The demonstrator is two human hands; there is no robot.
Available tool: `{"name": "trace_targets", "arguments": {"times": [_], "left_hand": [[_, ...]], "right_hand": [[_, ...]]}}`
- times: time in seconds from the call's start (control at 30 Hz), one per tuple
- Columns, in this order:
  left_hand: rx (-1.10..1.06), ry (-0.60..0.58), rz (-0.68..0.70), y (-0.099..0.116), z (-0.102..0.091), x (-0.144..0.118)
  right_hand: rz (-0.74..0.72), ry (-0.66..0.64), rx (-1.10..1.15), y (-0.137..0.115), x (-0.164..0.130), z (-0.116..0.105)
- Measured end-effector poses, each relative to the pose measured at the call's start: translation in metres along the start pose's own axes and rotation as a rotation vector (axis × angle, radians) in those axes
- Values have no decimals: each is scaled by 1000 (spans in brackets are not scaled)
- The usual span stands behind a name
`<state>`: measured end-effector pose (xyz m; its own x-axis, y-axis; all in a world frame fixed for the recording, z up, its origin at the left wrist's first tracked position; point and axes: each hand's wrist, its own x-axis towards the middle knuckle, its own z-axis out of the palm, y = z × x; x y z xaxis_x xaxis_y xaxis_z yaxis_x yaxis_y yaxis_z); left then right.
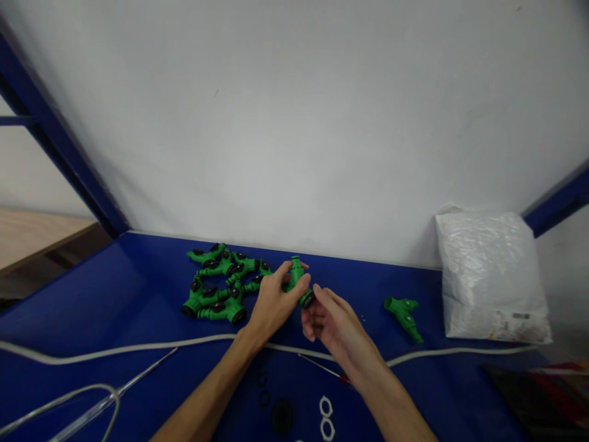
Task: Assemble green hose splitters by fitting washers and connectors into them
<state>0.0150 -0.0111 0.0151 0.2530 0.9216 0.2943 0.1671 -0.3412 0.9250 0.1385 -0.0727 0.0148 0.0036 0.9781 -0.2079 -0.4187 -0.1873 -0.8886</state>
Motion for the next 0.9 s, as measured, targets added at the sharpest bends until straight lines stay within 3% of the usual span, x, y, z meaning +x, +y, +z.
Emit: {"name": "trace_targets", "arguments": {"times": [0.1,0.23,0.37,0.57,0.9], "left_hand": [[-129,-75,-107,-2,0,3],[-252,-173,-360,-8,-4,6],[-218,-242,-401,-11,-11,5],[-183,-311,-460,-7,-10,4],[-207,-169,-427,-2,1,6]], "right_hand": [[-137,26,-222,0,-1,-3],[-570,102,-830,-2,-8,-5],[-790,-2,-1182,-2,-9,-8],[-872,11,-1267,8,-3,-12],[-883,111,-1259,11,-4,-8]]}}
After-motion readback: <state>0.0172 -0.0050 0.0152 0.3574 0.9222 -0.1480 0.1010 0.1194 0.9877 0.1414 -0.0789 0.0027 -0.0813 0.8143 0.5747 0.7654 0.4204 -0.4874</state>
